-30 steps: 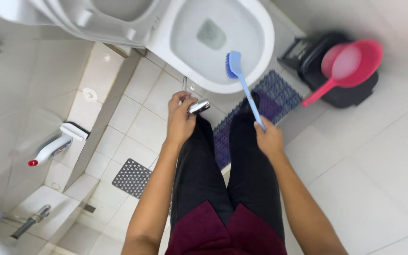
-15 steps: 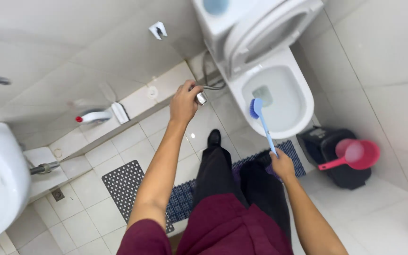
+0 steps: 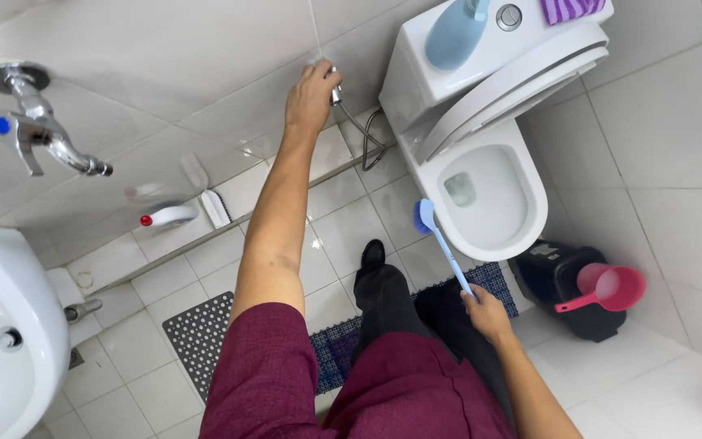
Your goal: The person fills a pink scoop with water from a sink and pours it into the toilet bowl. They scrub the inside of the bowl with a blue toilet brush, then rinse the bowl using a handheld bidet sprayer. Finally, the person wipes the toilet seat and rim with a purple cloth.
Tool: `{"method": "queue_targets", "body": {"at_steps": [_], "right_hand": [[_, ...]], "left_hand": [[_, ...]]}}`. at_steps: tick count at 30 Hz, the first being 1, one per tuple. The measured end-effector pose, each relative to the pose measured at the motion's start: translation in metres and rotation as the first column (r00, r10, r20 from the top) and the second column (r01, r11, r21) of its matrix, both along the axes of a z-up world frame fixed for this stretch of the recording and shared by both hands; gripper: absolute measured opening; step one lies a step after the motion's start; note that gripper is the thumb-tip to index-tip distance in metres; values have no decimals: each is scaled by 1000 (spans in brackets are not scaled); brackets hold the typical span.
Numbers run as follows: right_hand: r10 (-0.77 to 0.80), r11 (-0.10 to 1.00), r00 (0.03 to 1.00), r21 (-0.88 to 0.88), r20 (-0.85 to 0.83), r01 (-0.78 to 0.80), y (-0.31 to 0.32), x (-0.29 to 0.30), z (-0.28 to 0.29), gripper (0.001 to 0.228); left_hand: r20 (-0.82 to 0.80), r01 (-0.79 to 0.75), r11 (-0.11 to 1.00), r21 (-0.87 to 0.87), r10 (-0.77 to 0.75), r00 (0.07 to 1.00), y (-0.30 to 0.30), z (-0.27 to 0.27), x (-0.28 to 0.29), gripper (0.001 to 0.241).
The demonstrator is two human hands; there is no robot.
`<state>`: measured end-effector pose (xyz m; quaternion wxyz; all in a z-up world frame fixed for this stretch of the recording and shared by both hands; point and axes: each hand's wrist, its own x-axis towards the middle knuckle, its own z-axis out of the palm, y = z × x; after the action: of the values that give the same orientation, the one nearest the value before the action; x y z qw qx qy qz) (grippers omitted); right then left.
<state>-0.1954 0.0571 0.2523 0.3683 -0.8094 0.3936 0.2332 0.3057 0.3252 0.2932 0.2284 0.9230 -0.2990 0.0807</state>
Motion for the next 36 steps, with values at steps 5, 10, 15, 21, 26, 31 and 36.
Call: {"method": "queue_targets", "body": {"at_steps": [5,10,15,21,26,31,36], "right_hand": [[-93,996,994,-22,-49,92,0,5,12,42],[-199,980,976,-19,-84,199,4,15,25,44],[-339,929,939,134,-58,344,-6,10,20,43],[-451,851,892,312,24,422,-28,-13,7,41],[-705,587,707,597,45,548,-43,-7,85,53],[-788,449,603,785,124,426,-95,-14,106,38],[-700,502,662,844,267,191,-166,-10,139,49]], "left_hand": [[-11,47,992,115,-46,999,-16,-23,24,24],[-13,49,997,61,-48,999,-16,-32,16,23],[-89,48,996,-76,-55,994,-12,-26,22,26],[-127,0,1000,2,0,992,-12,-33,25,53],[-204,-424,891,-164,390,898,-35,-5,-105,76],[-442,-282,948,-146,192,876,-132,-139,-281,64],[-646,180,861,-475,-481,593,-252,72,-404,56]]}}
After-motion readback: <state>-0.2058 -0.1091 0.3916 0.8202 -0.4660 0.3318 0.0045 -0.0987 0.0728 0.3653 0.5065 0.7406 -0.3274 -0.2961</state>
